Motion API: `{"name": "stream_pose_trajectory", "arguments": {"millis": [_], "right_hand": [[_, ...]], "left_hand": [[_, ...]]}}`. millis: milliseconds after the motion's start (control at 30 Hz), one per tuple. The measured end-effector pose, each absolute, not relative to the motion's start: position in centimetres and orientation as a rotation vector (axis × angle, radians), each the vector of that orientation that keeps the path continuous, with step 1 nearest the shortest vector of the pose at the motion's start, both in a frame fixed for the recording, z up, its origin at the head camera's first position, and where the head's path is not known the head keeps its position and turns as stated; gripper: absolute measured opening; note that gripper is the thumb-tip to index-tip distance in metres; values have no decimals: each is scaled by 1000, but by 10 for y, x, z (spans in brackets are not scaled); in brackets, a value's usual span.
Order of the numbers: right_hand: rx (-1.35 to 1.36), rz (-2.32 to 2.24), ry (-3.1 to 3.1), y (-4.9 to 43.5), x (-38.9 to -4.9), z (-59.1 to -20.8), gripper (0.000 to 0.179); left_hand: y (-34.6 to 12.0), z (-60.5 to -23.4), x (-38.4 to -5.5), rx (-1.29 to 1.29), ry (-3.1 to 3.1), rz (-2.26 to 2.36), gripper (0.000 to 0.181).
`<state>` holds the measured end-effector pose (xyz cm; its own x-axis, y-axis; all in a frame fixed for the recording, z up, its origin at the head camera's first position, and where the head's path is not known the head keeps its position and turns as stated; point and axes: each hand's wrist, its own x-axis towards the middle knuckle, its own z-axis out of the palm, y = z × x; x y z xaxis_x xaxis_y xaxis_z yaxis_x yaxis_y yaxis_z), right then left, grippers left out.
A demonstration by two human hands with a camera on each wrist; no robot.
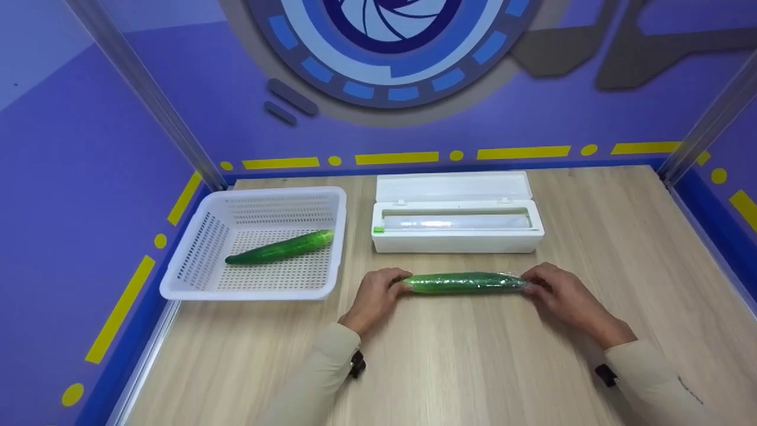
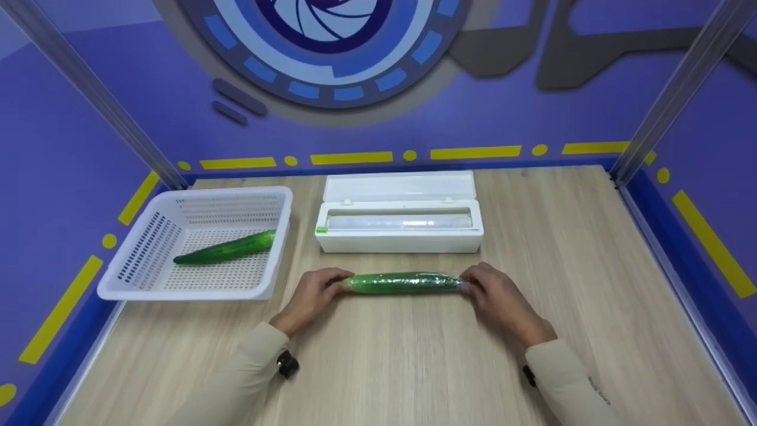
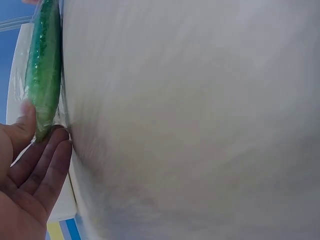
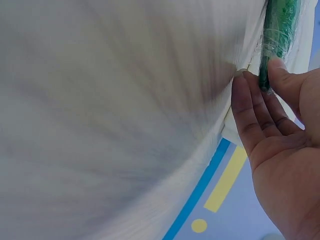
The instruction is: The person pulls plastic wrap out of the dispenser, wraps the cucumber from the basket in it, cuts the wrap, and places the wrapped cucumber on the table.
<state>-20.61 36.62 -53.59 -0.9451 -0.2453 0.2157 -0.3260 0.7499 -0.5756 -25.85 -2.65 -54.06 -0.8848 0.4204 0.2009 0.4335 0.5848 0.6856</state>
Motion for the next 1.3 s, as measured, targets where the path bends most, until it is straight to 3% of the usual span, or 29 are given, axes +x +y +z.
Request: {"name": "stream_pose_trajectory", "arguments": {"millis": [133,533,800,1033,1300], "right_hand": [[431,973,-2859,366,-206,-536,24],[517,966,-2794,366,-208,-539,12],[541,897,-2795,365,-207,-537,8],[524,886,-2806,362,-206,-534,22],[491,964,-2839,361,-205,-533,14]], "left_hand": [[-28,-541,-258,-746,-2782,-1208,27],[-24,-540,-255,-791,-2726,-1195,25],[-24,-542,-256,-810,-2741,-1156,45],[-27,-544,-256,-788,-2724,-1178,34],[-26,-543,-255,-756,-2745,-1209,25]]}}
